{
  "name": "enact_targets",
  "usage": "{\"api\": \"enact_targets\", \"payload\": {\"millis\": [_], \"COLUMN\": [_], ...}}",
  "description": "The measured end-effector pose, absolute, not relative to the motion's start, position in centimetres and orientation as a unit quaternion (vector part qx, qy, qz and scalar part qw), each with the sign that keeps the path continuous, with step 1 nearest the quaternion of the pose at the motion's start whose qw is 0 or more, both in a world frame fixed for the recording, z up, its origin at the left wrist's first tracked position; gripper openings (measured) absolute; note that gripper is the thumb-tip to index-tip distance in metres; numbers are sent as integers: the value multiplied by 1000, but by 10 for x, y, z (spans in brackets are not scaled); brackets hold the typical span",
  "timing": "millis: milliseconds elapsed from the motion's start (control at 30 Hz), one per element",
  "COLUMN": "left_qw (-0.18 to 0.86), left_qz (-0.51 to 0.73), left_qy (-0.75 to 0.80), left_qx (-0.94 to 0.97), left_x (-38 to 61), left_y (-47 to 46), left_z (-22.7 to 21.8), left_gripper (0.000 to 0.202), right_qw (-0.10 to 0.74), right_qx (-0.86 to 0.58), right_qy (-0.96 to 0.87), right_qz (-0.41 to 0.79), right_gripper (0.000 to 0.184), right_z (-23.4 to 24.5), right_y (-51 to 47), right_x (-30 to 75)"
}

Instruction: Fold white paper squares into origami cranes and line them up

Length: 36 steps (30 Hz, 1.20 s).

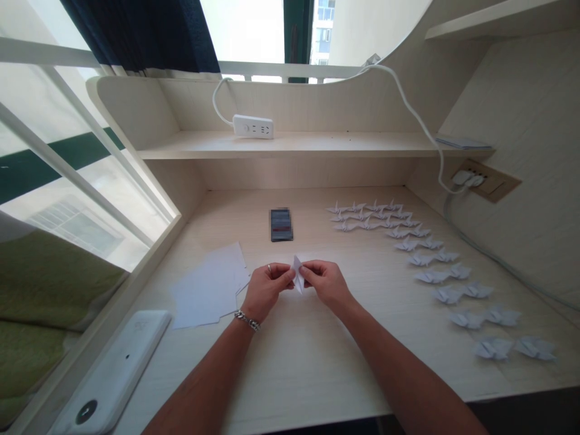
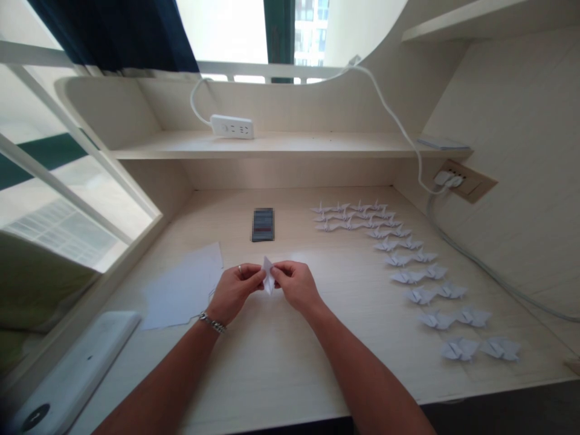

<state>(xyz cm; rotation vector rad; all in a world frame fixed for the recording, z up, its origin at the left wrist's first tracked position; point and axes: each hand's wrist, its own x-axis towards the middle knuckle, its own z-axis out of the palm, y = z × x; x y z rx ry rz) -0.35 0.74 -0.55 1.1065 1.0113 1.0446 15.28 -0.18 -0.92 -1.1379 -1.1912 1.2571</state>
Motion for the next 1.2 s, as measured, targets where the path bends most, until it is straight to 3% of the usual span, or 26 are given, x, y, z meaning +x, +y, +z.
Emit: {"api": "enact_targets", "payload": {"millis": [433, 1200], "left_qw": [568, 659], "left_qz": [458, 460], "left_qy": [478, 406], "left_qx": [489, 435], "left_x": [0, -1], "left_y": [4, 6], "left_z": [1, -7], "left_gripper": [28, 32], "right_qw": [526, 526], "right_qx": [-499, -489], "right_qy": [-504, -498], "right_qz": [470, 486], "right_gripper": [29, 29], "right_z": [-7, -9], "right_y": [-9, -5], "right_x": [144, 149]}}
